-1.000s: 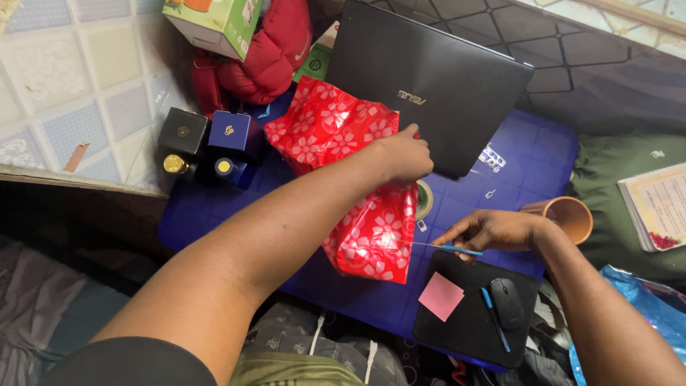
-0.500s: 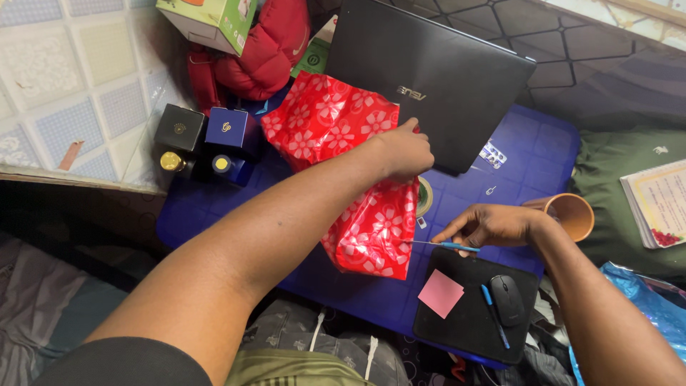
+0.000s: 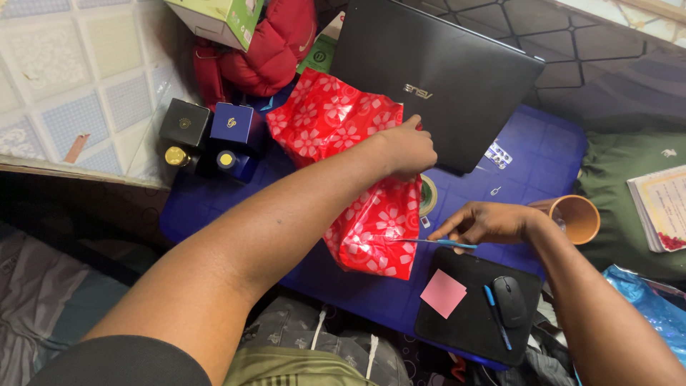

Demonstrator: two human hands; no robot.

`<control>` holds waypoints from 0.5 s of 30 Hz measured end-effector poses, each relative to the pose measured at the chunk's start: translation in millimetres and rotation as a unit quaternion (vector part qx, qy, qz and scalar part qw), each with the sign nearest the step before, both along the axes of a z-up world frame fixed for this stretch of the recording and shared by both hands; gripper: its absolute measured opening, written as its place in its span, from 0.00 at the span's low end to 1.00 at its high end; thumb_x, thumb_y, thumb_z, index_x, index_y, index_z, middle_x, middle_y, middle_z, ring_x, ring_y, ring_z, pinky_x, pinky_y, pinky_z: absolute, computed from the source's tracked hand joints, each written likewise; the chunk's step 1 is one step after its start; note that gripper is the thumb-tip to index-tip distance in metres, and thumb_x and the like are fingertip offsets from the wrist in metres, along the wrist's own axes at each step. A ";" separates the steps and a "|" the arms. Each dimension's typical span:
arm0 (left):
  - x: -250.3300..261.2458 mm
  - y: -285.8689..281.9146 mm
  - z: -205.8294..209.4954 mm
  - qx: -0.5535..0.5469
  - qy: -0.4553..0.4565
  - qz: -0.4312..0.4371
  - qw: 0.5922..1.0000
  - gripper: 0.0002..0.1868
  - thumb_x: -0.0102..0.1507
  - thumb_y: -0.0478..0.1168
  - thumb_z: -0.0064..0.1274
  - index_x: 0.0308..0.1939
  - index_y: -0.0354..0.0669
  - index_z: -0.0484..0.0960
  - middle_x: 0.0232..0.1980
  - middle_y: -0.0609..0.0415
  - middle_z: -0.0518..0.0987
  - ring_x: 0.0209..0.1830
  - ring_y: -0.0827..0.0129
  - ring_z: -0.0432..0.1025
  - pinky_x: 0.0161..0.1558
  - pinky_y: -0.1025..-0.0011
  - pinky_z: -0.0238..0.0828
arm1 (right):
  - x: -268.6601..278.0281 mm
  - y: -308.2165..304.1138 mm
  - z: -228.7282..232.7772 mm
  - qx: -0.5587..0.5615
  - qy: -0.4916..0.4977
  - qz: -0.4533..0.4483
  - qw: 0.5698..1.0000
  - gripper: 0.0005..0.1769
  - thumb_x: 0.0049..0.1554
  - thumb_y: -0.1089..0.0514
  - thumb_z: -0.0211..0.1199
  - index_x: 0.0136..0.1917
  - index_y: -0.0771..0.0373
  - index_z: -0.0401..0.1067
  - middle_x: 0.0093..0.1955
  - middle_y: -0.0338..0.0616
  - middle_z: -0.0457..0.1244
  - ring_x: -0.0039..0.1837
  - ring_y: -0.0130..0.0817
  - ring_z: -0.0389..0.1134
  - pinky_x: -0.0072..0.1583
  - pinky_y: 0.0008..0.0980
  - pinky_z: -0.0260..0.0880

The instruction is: The person wraps a small rectangular box with red floral wrapping paper. They cut the paper with scissors, fold the edges around the box, and secure the folds with clear adhesive tape. The wrapped box remains on the blue table at the end.

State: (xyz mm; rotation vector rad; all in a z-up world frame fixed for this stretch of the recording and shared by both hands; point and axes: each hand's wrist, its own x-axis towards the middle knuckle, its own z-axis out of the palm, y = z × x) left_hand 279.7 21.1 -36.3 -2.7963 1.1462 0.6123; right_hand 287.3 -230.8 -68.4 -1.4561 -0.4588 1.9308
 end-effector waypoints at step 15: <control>-4.1 4.9 7.2 -0.010 0.003 0.016 1.000 0.10 0.55 0.46 0.66 0.38 0.49 0.89 0.44 0.51 0.84 0.56 0.58 0.73 0.70 0.45 0.52 | -7.5 13.1 -11.8 0.025 0.045 -0.018 0.999 0.29 0.49 0.72 0.65 0.65 0.68 0.76 0.36 0.39 0.67 0.40 0.26 0.66 0.47 0.28 0.69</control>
